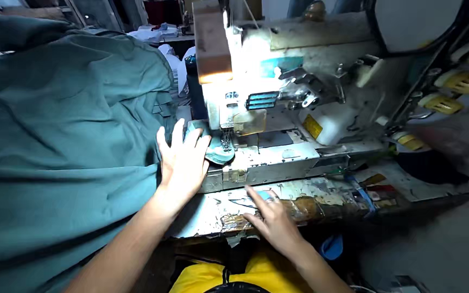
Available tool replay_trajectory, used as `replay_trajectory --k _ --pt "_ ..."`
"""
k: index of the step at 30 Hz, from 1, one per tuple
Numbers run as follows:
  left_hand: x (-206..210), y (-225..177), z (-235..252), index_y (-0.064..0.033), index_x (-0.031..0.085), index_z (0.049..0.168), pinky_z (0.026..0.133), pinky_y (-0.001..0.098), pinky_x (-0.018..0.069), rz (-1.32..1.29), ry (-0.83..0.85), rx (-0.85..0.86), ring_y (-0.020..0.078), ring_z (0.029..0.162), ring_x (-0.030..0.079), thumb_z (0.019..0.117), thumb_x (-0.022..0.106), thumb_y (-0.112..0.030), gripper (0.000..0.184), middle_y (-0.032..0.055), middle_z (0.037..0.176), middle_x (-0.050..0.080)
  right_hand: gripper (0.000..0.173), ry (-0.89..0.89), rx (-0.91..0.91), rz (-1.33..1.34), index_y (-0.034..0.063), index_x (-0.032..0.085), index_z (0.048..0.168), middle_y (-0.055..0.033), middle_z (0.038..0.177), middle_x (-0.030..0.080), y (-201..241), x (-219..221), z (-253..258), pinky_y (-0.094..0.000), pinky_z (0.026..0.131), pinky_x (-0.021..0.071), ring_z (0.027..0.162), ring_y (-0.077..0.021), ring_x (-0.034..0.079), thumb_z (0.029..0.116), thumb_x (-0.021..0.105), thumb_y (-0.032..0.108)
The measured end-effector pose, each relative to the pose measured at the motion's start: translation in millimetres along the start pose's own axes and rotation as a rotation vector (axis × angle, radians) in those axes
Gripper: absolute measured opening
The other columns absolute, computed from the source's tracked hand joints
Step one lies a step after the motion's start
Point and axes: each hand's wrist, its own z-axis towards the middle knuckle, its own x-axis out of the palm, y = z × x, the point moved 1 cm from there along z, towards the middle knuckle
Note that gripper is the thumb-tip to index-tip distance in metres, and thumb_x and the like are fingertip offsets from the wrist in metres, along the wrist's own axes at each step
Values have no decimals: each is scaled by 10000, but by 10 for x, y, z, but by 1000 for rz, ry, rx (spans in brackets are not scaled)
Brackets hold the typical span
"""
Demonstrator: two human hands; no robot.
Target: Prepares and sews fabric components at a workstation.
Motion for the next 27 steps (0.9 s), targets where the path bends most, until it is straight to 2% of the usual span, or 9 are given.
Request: replay_trajectory --k 3,5,8,10,14,20,23,25,27 --pt "176 58 367 -69 765 947 1133 758 193 46 15 33 439 1264 561 838 724 -55 118 118 1014 741 351 75 -91 -100 245 761 1228 -101 1026 735 6 169 33 -510 909 556 1003 -333 689 997 558 414" --pt "357 247 683 -9 748 983 1146 740 199 -3 -2 -12 454 1224 590 889 670 -97 150 177 1040 738 345 42 -88 -5 268 760 1229 -80 1016 731 -22 170 57 -453 909 563 969 -259 699 1023 535 430" --pt "520 654 963 16 743 1043 1141 737 197 -14 -38 -173 492 1246 564 919 643 -85 189 222 1100 730 342 -109 -46 357 159 728 1270 -63 1091 744 2 35 48 -237 870 542 972 -73 674 1051 554 357" --pt "448 875 785 -18 736 1029 1131 714 213 -18 -257 -169 459 1218 574 918 619 -61 167 183 1064 732 343 -171 -104 348 160 693 1290 -27 1138 740 102 -197 154 -195 907 534 1028 -23 669 1070 534 369" --pt "289 817 -114 -92 688 981 1089 561 299 -10 -690 -33 358 1108 581 951 572 -156 136 122 990 683 331 -220 -186 -149 123 776 1168 -115 882 732 420 -426 562 -364 594 520 723 -249 684 1020 552 316" --pt "259 680 -499 -130 617 911 1134 487 300 -85 -859 52 249 1069 575 948 620 -233 109 57 935 608 144 10 -198 -312 42 715 973 -154 866 660 856 -20 1449 -455 519 516 725 -340 686 936 693 179" --pt "-50 703 -368 -162 555 916 1132 441 328 -128 -919 59 172 1055 567 1023 541 -294 170 22 937 568 207 -77 -224 -217 106 740 986 -102 853 678 797 -109 1313 -445 510 507 679 -292 678 986 601 260" --pt "-150 818 -50 -87 683 983 1069 548 375 -73 -812 -47 324 1053 618 975 629 -259 181 143 970 668 315 -86 -182 -218 109 781 1052 -110 827 729 700 -229 925 -456 515 524 669 -298 703 1019 540 310" --pt "-199 875 180 -59 648 1341 1119 695 277 -158 -429 -273 479 1338 480 899 724 -188 466 231 1318 634 401 35 -139 -275 98 772 1116 -165 873 726 510 -230 535 -523 543 528 704 -368 704 1033 490 370"
